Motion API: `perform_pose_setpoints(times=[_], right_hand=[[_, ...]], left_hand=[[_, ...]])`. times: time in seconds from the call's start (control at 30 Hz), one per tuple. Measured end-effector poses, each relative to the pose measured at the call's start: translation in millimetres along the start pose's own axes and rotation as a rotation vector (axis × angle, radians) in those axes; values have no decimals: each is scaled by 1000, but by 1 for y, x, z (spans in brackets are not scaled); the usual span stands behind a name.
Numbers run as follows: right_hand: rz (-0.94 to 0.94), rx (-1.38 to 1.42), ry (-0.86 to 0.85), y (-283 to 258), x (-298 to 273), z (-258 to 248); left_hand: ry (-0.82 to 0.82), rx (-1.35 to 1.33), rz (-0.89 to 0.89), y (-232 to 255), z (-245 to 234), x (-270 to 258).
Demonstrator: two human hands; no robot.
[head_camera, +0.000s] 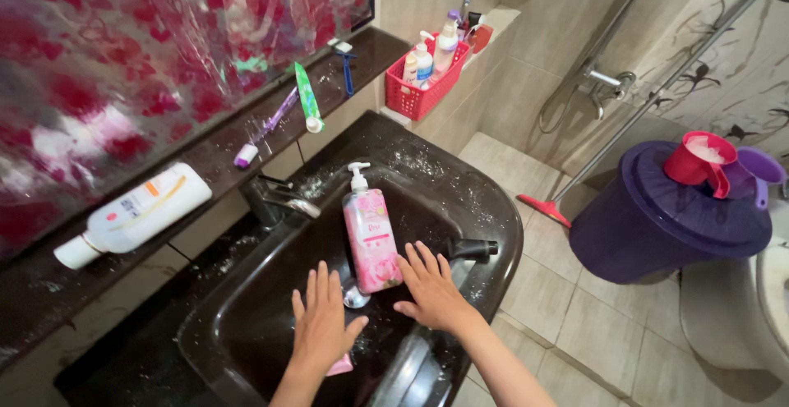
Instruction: The person organizes bathroom toiletries by picking up various bottles and tubes from around the sink and placing them one by one into a storage basket and organizers by hand.
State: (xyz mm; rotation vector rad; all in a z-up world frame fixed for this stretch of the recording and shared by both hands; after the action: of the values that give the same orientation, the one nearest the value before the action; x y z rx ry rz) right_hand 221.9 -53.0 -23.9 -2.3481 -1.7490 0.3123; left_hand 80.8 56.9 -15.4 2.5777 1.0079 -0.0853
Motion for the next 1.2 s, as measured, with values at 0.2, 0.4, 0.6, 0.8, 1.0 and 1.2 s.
perform_pose_setpoints(times=[0.2,0.4,0.6,0.8,1.0,1.2], right_hand=[[-57,7,-1,13,2,-14],[-77,-4,-45,29,6,-21],[-118,-9,-34,40,12,-28],[-155,4,-31,50,21,-33],[-233,3,-21,53,24,-38],[-236,-3,-43,52,33,-40]], left_hand=[[-2,1,-60,18,-6,7],[-16,12,-97,37,-7,12],[-28,7,-147,48,-4,17],[-31,8,-206,55,-3,22],[-19,1,-281,57,0,20],[-27,-42,-322,51,4,17]])
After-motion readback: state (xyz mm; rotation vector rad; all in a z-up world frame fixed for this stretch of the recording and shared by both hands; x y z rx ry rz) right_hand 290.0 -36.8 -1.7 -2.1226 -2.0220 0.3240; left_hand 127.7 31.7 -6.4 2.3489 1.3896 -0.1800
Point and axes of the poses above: each hand's wrist, its own x-axis towards the middle knuckle, its own z-axis out of the palm, y = z × x, the point moved 10 cm from there along x, towards the middle knuckle, and after that the axes turned 6 degrees about -z, right-handed, at the moved point
